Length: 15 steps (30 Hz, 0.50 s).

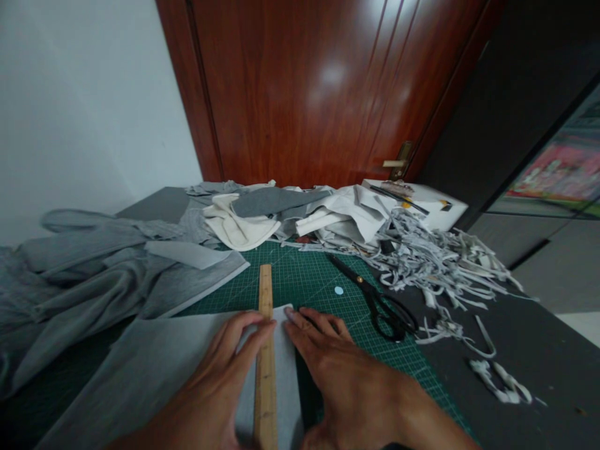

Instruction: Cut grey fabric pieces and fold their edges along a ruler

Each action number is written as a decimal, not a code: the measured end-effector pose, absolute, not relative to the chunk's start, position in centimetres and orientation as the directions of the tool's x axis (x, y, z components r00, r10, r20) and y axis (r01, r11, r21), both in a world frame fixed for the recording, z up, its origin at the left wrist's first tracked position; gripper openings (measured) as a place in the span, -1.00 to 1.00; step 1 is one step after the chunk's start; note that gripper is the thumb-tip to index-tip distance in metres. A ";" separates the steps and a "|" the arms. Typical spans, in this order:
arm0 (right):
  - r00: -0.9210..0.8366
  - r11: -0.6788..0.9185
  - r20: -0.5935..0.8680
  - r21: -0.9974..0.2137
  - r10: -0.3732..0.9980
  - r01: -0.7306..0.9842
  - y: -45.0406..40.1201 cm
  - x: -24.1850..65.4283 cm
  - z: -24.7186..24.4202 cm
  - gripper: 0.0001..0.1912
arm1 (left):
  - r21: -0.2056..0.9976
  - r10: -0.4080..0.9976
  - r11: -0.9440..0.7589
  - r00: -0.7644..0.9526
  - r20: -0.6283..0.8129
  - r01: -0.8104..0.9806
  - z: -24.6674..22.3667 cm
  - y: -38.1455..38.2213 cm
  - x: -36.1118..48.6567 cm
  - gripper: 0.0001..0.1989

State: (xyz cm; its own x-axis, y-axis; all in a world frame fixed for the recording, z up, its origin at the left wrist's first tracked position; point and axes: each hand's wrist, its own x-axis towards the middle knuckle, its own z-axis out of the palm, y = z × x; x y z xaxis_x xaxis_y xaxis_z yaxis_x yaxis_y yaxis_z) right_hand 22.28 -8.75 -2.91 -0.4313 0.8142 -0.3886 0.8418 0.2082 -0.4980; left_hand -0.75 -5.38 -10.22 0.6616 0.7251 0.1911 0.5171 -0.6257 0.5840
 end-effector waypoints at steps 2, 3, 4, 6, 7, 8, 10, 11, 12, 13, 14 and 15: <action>-0.447 0.223 -0.358 -0.520 0.820 0.825 -8.8 22.5 -3.3 0.40 | 0.567 0.721 -0.639 0.662 0.207 0.519 -10.4 -5.3 -0.8 0.30; -0.455 0.231 -0.346 -0.527 0.821 0.818 -8.8 22.7 -3.5 0.40 | 0.558 0.713 -0.650 0.669 0.210 0.517 -10.4 -5.3 -0.8 0.29; -0.461 0.239 -0.334 -0.533 0.822 0.812 -8.8 22.9 -3.7 0.40 | 0.547 0.704 -0.661 0.677 0.215 0.513 -10.5 -5.2 -0.8 0.28; -0.476 0.253 -0.320 -0.543 0.819 0.800 -8.8 23.1 -3.8 0.40 | 0.523 0.680 -0.689 0.697 0.226 0.502 -10.6 -5.1 -1.0 0.30; -0.478 0.254 -0.318 -0.545 0.819 0.799 -8.8 23.1 -3.8 0.41 | 0.508 0.664 -0.705 0.713 0.226 0.495 -10.7 -5.0 -1.0 0.30; -0.476 0.251 -0.325 -0.542 0.817 0.802 -8.8 23.1 -3.8 0.41 | 0.495 0.647 -0.720 0.729 0.224 0.487 -10.7 -4.9 -1.1 0.30; -0.462 0.233 -0.358 -0.527 0.812 0.818 -8.7 23.0 -3.7 0.41 | 0.478 0.620 -0.740 0.755 0.214 0.472 -10.8 -4.7 -1.2 0.28; -0.455 0.226 -0.368 -0.520 0.811 0.824 -8.7 23.0 -3.7 0.41 | 0.476 0.615 -0.743 0.761 0.207 0.471 -10.8 -4.6 -1.2 0.26; -0.452 0.223 -0.369 -0.519 0.812 0.825 -8.7 22.9 -3.7 0.41 | 0.476 0.615 -0.742 0.762 0.203 0.472 -10.8 -4.6 -1.2 0.26; -0.455 0.226 -0.364 -0.522 0.813 0.822 -8.6 22.9 -3.7 0.42 | 0.477 0.617 -0.740 0.760 0.201 0.474 -10.7 -4.7 -1.2 0.26; -0.460 0.233 -0.354 -0.526 0.815 0.818 -8.6 23.0 -3.8 0.42 | 0.479 0.619 -0.739 0.759 0.204 0.474 -10.6 -4.7 -1.1 0.26; -0.462 0.239 -0.342 -0.529 0.818 0.814 -8.6 23.0 -3.8 0.42 | 0.479 0.618 -0.741 0.758 0.210 0.471 -10.6 -4.7 -1.1 0.26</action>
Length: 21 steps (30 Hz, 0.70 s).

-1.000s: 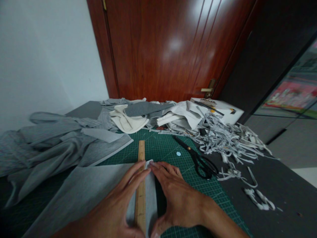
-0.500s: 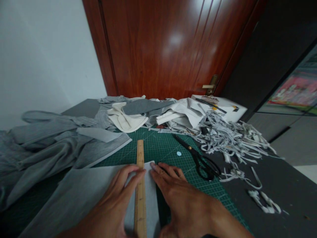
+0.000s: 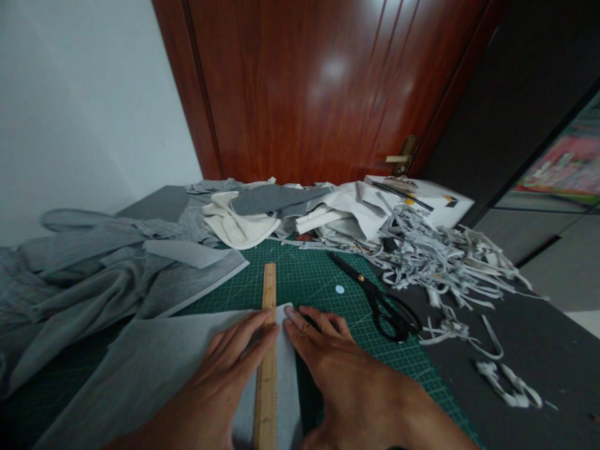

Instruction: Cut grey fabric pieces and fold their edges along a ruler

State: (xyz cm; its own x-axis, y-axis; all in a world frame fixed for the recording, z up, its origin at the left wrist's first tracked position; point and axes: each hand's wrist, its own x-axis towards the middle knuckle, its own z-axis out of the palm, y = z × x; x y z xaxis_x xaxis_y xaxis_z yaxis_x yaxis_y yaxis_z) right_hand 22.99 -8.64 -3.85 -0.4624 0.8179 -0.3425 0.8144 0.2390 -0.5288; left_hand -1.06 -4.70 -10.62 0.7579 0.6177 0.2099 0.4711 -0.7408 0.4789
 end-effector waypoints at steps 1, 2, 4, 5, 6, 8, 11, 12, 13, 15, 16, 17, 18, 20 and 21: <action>-0.464 0.244 -0.337 -0.528 0.819 0.813 -8.6 23.0 -3.9 0.43 | 0.478 0.614 -0.745 0.758 0.219 0.465 -10.7 -4.7 -1.0 0.25; -0.464 0.246 -0.337 -0.525 0.819 0.815 -8.6 23.1 -4.0 0.43 | 0.476 0.609 -0.751 0.760 0.229 0.458 -10.8 -4.6 -0.9 0.25; -0.463 0.246 -0.342 -0.519 0.818 0.818 -8.6 23.1 -4.0 0.45 | 0.477 0.601 -0.755 0.766 0.229 0.450 -11.3 -4.4 -0.8 0.26; -0.465 0.246 -0.345 -0.521 0.815 0.818 -8.6 23.1 -4.0 0.45 | 0.481 0.602 -0.752 0.767 0.221 0.451 -11.6 -4.2 -0.7 0.26; -0.466 0.245 -0.350 -0.522 0.813 0.817 -8.6 23.2 -3.9 0.44 | 0.486 0.607 -0.745 0.767 0.209 0.457 -11.8 -4.1 -0.5 0.25; -0.464 0.237 -0.362 -0.522 0.809 0.819 -8.5 23.3 -3.9 0.45 | 0.498 0.623 -0.727 0.760 0.188 0.473 -11.8 -4.0 -0.2 0.23; -0.472 0.244 -0.340 -0.539 0.813 0.807 -8.4 23.6 -4.1 0.50 | 0.519 0.645 -0.696 0.749 0.151 0.495 -10.2 -4.4 0.0 0.34; -0.479 0.252 -0.322 -0.547 0.817 0.798 -8.4 23.8 -4.2 0.50 | 0.523 0.649 -0.687 0.750 0.128 0.505 -9.4 -4.7 0.1 0.34; -0.486 0.261 -0.305 -0.555 0.819 0.789 -8.3 23.9 -4.4 0.51 | 0.522 0.652 -0.680 0.751 0.108 0.515 -8.6 -4.9 0.1 0.29; -0.495 0.276 -0.284 -0.562 0.821 0.779 -8.3 24.2 -4.6 0.51 | 0.524 0.645 -0.679 0.759 0.089 0.515 -7.3 -5.2 0.1 0.24; -0.499 0.282 -0.278 -0.562 0.820 0.777 -8.3 24.3 -4.6 0.51 | 0.527 0.640 -0.680 0.763 0.089 0.509 -6.9 -5.2 0.1 0.23; -0.504 0.289 -0.274 -0.562 0.819 0.775 -8.2 24.3 -4.7 0.51 | 0.531 0.636 -0.683 0.766 0.092 0.502 -6.6 -5.2 0.1 0.23; -0.508 0.297 -0.267 -0.561 0.819 0.773 -8.2 24.3 -4.7 0.51 | 0.534 0.633 -0.685 0.768 0.099 0.496 -6.5 -5.2 0.1 0.24; -0.512 0.308 -0.259 -0.555 0.819 0.773 -8.2 24.3 -4.7 0.53 | 0.537 0.629 -0.690 0.769 0.113 0.486 -6.6 -5.2 0.1 0.25; -0.511 0.310 -0.256 -0.552 0.821 0.774 -8.2 24.3 -4.7 0.53 | 0.535 0.629 -0.692 0.769 0.117 0.484 -6.6 -5.2 0.1 0.25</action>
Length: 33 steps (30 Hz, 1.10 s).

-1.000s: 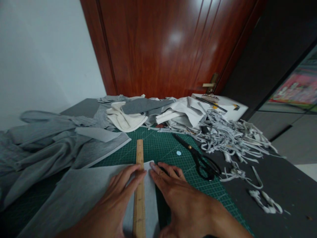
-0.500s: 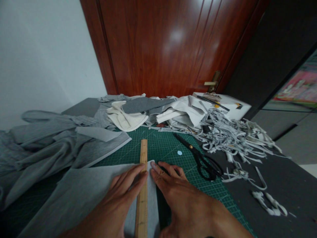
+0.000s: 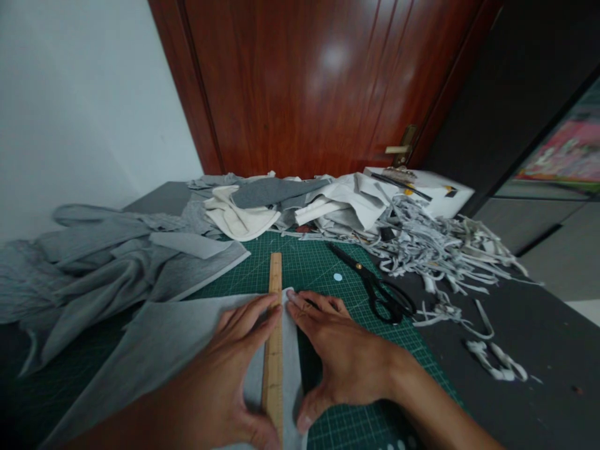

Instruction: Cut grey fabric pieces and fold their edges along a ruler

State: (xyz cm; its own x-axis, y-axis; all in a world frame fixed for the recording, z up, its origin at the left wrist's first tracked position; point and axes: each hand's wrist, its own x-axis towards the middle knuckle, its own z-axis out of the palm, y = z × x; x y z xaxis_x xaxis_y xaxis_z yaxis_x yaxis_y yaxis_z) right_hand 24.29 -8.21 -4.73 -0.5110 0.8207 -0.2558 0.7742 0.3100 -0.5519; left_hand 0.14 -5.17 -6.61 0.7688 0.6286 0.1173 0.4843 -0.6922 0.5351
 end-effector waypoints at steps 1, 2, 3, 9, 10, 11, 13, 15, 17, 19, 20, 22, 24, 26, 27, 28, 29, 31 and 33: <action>-0.508 0.310 -0.254 -0.549 0.823 0.776 -8.2 24.3 -4.7 0.54 | 0.533 0.630 -0.693 0.767 0.122 0.485 -6.6 -5.2 0.2 0.25; -0.507 0.310 -0.257 -0.545 0.823 0.779 -8.2 24.2 -4.7 0.54 | 0.530 0.631 -0.694 0.766 0.122 0.488 -6.7 -5.2 0.2 0.24; -0.506 0.310 -0.259 -0.542 0.823 0.781 -8.2 24.2 -4.6 0.55 | 0.527 0.633 -0.694 0.765 0.123 0.490 -6.6 -5.3 0.2 0.24; -0.505 0.318 -0.273 -0.517 0.818 0.795 -8.2 24.1 -4.4 0.59 | 0.517 0.637 -0.694 0.762 0.116 0.502 -6.5 -5.5 0.3 0.26; -0.509 0.322 -0.271 -0.518 0.817 0.793 -8.3 24.2 -4.4 0.59 | 0.514 0.639 -0.692 0.762 0.109 0.507 -6.5 -5.5 0.3 0.26; -0.512 0.325 -0.268 -0.519 0.816 0.790 -8.3 24.2 -4.4 0.59 | 0.510 0.641 -0.691 0.761 0.103 0.512 -6.5 -5.5 0.3 0.25; -0.517 0.331 -0.259 -0.523 0.816 0.785 -8.3 24.2 -4.4 0.58 | 0.505 0.644 -0.689 0.758 0.098 0.520 -6.5 -5.5 0.4 0.24; -0.518 0.332 -0.256 -0.526 0.816 0.783 -8.3 24.2 -4.3 0.56 | 0.500 0.647 -0.688 0.757 0.094 0.525 -6.6 -5.5 0.4 0.24; -0.515 0.324 -0.264 -0.529 0.816 0.785 -8.3 24.2 -4.3 0.56 | 0.500 0.648 -0.688 0.755 0.098 0.526 -6.6 -5.5 0.5 0.25; -0.511 0.315 -0.274 -0.531 0.815 0.787 -8.3 24.1 -4.2 0.56 | 0.500 0.650 -0.686 0.754 0.096 0.528 -6.7 -5.5 0.4 0.26; -0.507 0.309 -0.281 -0.529 0.815 0.790 -8.4 24.1 -4.1 0.56 | 0.498 0.650 -0.686 0.755 0.091 0.531 -6.7 -5.5 0.4 0.26; -0.501 0.298 -0.300 -0.526 0.812 0.797 -8.5 24.0 -4.1 0.56 | 0.486 0.650 -0.686 0.757 0.074 0.541 -6.8 -5.4 0.3 0.28; -0.504 0.294 -0.311 -0.529 0.806 0.796 -8.6 23.9 -4.0 0.58 | 0.474 0.650 -0.688 0.757 0.066 0.549 -6.9 -5.4 0.2 0.31; -0.512 0.299 -0.305 -0.537 0.803 0.789 -8.7 24.0 -4.1 0.57 | 0.467 0.649 -0.692 0.758 0.068 0.551 -7.0 -5.4 0.2 0.33; -0.513 0.300 -0.302 -0.539 0.803 0.787 -8.7 24.0 -4.1 0.57 | 0.464 0.648 -0.693 0.758 0.068 0.551 -7.1 -5.3 0.1 0.33; -0.511 0.299 -0.303 -0.536 0.804 0.789 -8.8 24.0 -4.1 0.56 | 0.461 0.649 -0.694 0.758 0.068 0.553 -7.2 -5.3 0.1 0.34; -0.507 0.296 -0.308 -0.532 0.805 0.793 -8.8 24.1 -4.1 0.56 | 0.459 0.649 -0.694 0.757 0.067 0.555 -7.3 -5.3 0.1 0.34; -0.502 0.296 -0.313 -0.522 0.806 0.800 -8.8 24.1 -4.2 0.55 | 0.455 0.653 -0.694 0.754 0.070 0.558 -7.4 -5.3 0.0 0.34; -0.506 0.305 -0.306 -0.519 0.807 0.799 -8.8 24.1 -4.3 0.56 | 0.447 0.655 -0.695 0.752 0.072 0.562 -7.4 -5.3 0.0 0.34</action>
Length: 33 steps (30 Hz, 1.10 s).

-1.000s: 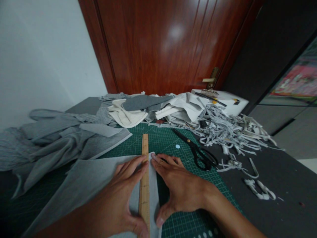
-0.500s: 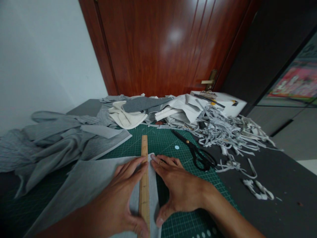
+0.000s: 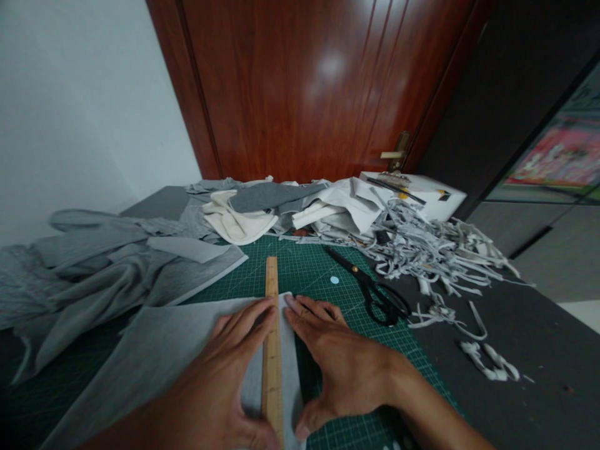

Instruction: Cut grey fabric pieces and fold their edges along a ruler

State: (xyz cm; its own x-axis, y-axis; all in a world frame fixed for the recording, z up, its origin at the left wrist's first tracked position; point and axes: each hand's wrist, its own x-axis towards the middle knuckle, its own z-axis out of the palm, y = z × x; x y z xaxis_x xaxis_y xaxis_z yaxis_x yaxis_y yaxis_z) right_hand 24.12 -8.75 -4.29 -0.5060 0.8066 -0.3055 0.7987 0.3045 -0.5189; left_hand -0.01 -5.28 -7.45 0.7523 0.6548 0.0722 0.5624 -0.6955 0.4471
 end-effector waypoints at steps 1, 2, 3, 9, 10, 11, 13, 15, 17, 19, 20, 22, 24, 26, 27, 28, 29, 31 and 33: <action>-0.510 0.310 -0.299 -0.521 0.807 0.796 -8.7 24.1 -4.4 0.56 | 0.442 0.657 -0.695 0.751 0.071 0.567 -7.4 -5.3 0.0 0.34; -0.514 0.315 -0.293 -0.524 0.806 0.792 -8.7 24.2 -4.4 0.56 | 0.437 0.660 -0.693 0.749 0.063 0.574 -7.4 -5.3 0.0 0.34; -0.518 0.317 -0.289 -0.528 0.805 0.788 -8.7 24.2 -4.5 0.56 | 0.432 0.664 -0.688 0.746 0.052 0.583 -7.3 -5.4 0.0 0.36; -0.527 0.312 -0.270 -0.563 0.806 0.766 -8.5 24.3 -4.5 0.56 | 0.426 0.691 -0.673 0.720 0.068 0.605 -7.2 -5.7 0.2 0.46; -0.523 0.307 -0.280 -0.558 0.805 0.771 -8.4 24.3 -4.4 0.57 | 0.426 0.694 -0.672 0.716 0.077 0.606 -7.3 -5.7 0.2 0.46; -0.519 0.302 -0.292 -0.552 0.803 0.777 -8.4 24.3 -4.3 0.58 | 0.423 0.695 -0.672 0.714 0.079 0.608 -7.3 -5.7 0.2 0.46; -0.517 0.296 -0.308 -0.547 0.799 0.783 -8.4 24.3 -4.2 0.58 | 0.409 0.695 -0.673 0.716 0.065 0.617 -7.3 -5.7 0.3 0.48; -0.525 0.300 -0.300 -0.557 0.797 0.774 -8.4 24.3 -4.2 0.58 | 0.396 0.697 -0.671 0.716 0.049 0.626 -7.2 -5.6 0.3 0.46; -0.529 0.302 -0.289 -0.568 0.798 0.766 -8.4 24.3 -4.2 0.58 | 0.397 0.691 -0.674 0.722 0.040 0.623 -7.1 -5.6 0.4 0.44; -0.523 0.293 -0.300 -0.565 0.798 0.771 -8.4 24.3 -4.2 0.58 | 0.400 0.685 -0.679 0.728 0.041 0.616 -7.1 -5.6 0.3 0.43; -0.518 0.287 -0.311 -0.559 0.797 0.778 -8.3 24.2 -4.1 0.59 | 0.401 0.683 -0.681 0.729 0.045 0.613 -7.0 -5.5 0.3 0.44; -0.510 0.277 -0.331 -0.549 0.794 0.789 -8.3 24.1 -4.0 0.59 | 0.403 0.685 -0.683 0.726 0.061 0.610 -7.0 -5.5 0.2 0.43; -0.505 0.271 -0.344 -0.542 0.792 0.795 -8.3 24.1 -3.8 0.60 | 0.409 0.683 -0.687 0.726 0.079 0.601 -7.1 -5.5 0.1 0.41; -0.500 0.269 -0.348 -0.536 0.793 0.800 -8.3 24.0 -3.8 0.61 | 0.414 0.677 -0.693 0.730 0.090 0.591 -7.2 -5.5 0.0 0.40; -0.499 0.270 -0.348 -0.534 0.794 0.802 -8.3 24.1 -3.8 0.61 | 0.414 0.676 -0.695 0.731 0.095 0.588 -7.2 -5.5 0.0 0.41; -0.499 0.272 -0.347 -0.532 0.794 0.802 -8.3 24.1 -3.8 0.61 | 0.412 0.675 -0.697 0.731 0.100 0.587 -7.3 -5.6 0.0 0.41; -0.500 0.275 -0.343 -0.531 0.795 0.801 -8.4 24.1 -3.9 0.61 | 0.409 0.675 -0.698 0.730 0.104 0.587 -7.3 -5.6 0.0 0.42; -0.507 0.283 -0.332 -0.536 0.796 0.796 -8.4 24.1 -3.9 0.61 | 0.404 0.671 -0.705 0.732 0.113 0.583 -7.4 -5.7 0.0 0.42; -0.512 0.290 -0.321 -0.540 0.797 0.790 -8.3 24.2 -4.0 0.61 | 0.404 0.668 -0.709 0.734 0.122 0.578 -7.3 -5.8 0.0 0.41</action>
State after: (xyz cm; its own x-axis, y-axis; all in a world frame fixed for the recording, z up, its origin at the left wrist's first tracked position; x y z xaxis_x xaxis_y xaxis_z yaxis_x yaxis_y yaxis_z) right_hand 24.17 -8.34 -4.00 -0.5122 0.7968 -0.3207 0.7900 0.2905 -0.5399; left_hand 0.05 -5.76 -7.35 0.7342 0.6678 0.1222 0.5777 -0.7091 0.4043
